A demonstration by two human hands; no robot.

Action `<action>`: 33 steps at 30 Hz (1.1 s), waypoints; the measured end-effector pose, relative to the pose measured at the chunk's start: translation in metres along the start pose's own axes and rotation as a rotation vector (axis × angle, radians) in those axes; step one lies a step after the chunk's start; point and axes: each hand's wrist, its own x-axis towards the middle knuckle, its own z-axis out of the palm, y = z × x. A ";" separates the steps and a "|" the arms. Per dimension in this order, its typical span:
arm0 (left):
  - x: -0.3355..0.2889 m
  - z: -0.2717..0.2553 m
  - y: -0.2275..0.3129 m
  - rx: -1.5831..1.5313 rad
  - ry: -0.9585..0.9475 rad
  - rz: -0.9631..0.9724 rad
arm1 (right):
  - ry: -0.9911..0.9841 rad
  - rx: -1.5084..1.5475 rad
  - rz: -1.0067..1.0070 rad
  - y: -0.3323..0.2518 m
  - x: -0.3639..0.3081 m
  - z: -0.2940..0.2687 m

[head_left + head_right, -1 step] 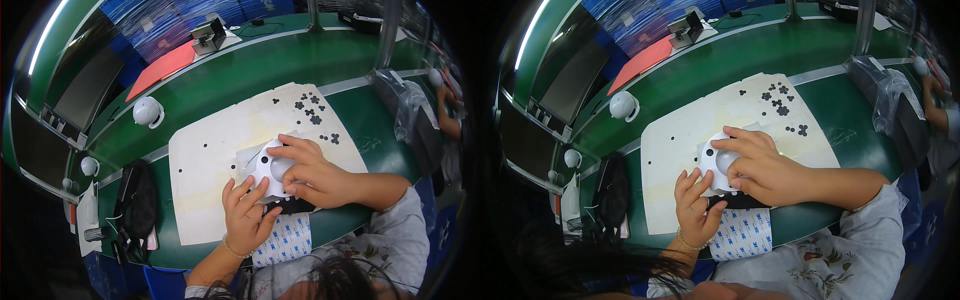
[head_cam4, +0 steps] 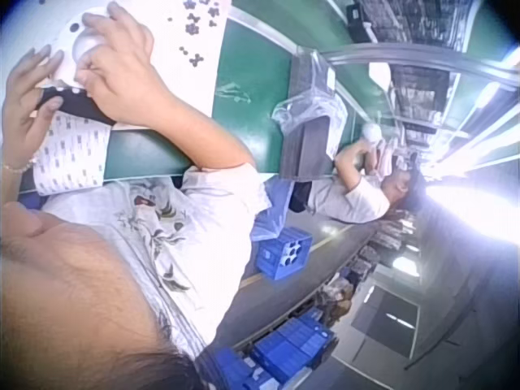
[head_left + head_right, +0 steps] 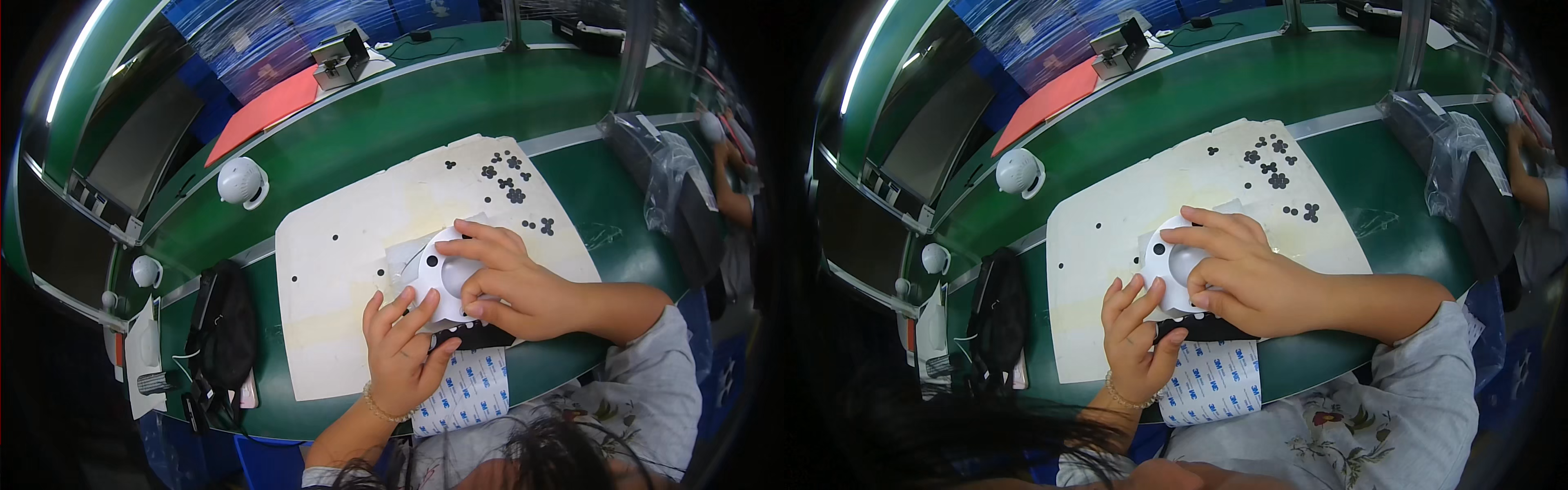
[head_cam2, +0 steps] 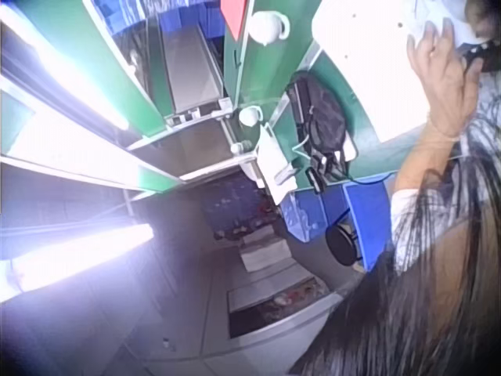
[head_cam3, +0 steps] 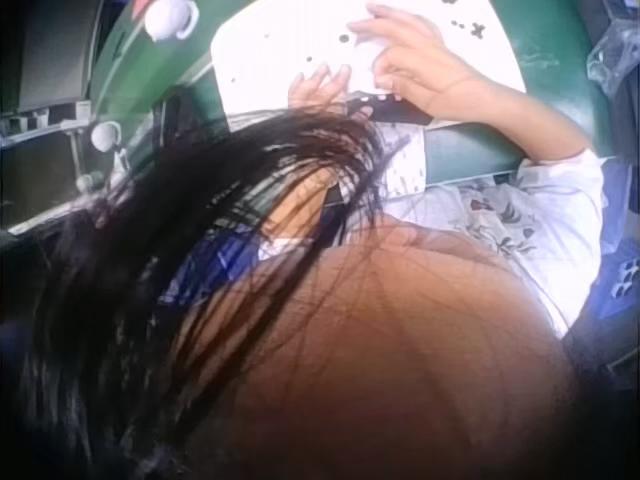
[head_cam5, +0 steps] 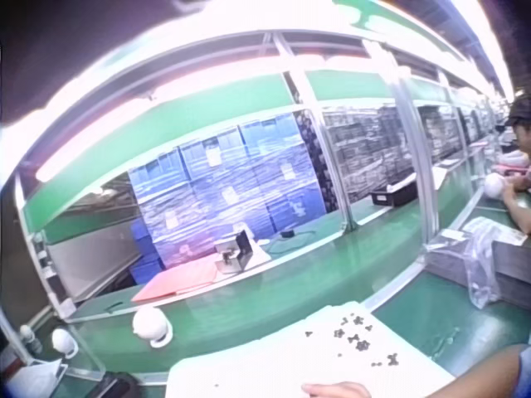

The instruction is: The person assembles white circular electronic devices by inserting small black components into their holes. They pick up the device, place the components one by one, and then set the device aside on the green workbench. The process is repeated for multiple units.

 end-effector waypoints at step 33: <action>-0.001 0.004 0.001 -0.085 0.036 -0.067 | 0.315 -0.030 -0.014 0.018 -0.028 0.003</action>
